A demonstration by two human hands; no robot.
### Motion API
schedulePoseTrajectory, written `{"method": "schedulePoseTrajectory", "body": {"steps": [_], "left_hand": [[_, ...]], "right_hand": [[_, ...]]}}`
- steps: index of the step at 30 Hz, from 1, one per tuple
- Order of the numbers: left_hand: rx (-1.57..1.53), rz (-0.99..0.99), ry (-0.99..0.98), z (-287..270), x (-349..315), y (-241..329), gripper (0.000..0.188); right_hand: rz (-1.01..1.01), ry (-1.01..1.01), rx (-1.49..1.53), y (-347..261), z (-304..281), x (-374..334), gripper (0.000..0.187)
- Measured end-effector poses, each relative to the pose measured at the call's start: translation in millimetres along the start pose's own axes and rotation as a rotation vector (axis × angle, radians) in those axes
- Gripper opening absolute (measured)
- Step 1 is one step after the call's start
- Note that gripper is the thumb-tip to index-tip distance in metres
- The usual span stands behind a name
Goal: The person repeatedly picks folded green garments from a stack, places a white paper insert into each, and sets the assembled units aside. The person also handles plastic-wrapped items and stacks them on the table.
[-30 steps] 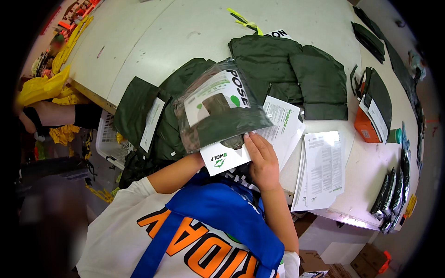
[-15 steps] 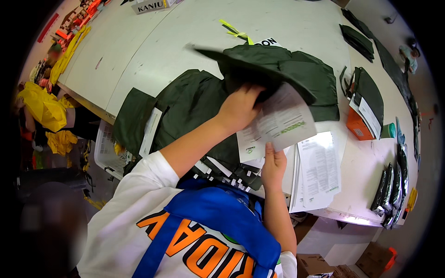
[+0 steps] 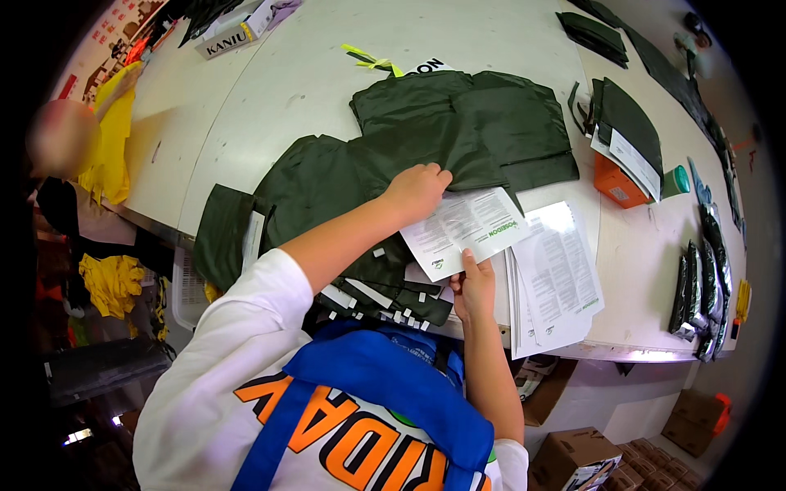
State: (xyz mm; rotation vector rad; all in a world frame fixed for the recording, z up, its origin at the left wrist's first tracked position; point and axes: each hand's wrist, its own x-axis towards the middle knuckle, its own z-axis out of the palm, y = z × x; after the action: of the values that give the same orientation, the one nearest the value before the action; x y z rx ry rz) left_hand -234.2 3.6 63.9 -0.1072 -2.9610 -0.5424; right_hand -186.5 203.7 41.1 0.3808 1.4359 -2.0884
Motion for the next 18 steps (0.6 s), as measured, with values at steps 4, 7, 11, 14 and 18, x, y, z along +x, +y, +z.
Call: {"method": "schedulePoseTrajectory", "body": {"steps": [4,7,11,14,18], "left_hand": [[-0.119,0.080,0.017,-19.7,-10.5,26.1,0.014],[-0.177,0.106,0.093,-26.0,-17.7,38.2,0.010],[-0.294,0.168,0.227,-40.8,-29.9,59.6,0.007],[-0.325,0.278,0.288,-55.7,-45.7,82.1,0.008],[-0.387,0.409,0.369,-71.9,-66.1,99.9,0.013]], "right_hand": [[0.005,0.014,0.040,1.5,3.8,-3.5,0.019],[-0.041,-0.074,0.044,1.4,-13.2,-4.8,0.021],[-0.092,-0.064,0.208,-4.4,-14.4,-27.9,0.030],[-0.106,-0.159,0.291,-18.8,-22.9,-33.2,0.037],[-0.256,-0.175,0.245,-24.8,-34.6,-32.7,0.036]]}}
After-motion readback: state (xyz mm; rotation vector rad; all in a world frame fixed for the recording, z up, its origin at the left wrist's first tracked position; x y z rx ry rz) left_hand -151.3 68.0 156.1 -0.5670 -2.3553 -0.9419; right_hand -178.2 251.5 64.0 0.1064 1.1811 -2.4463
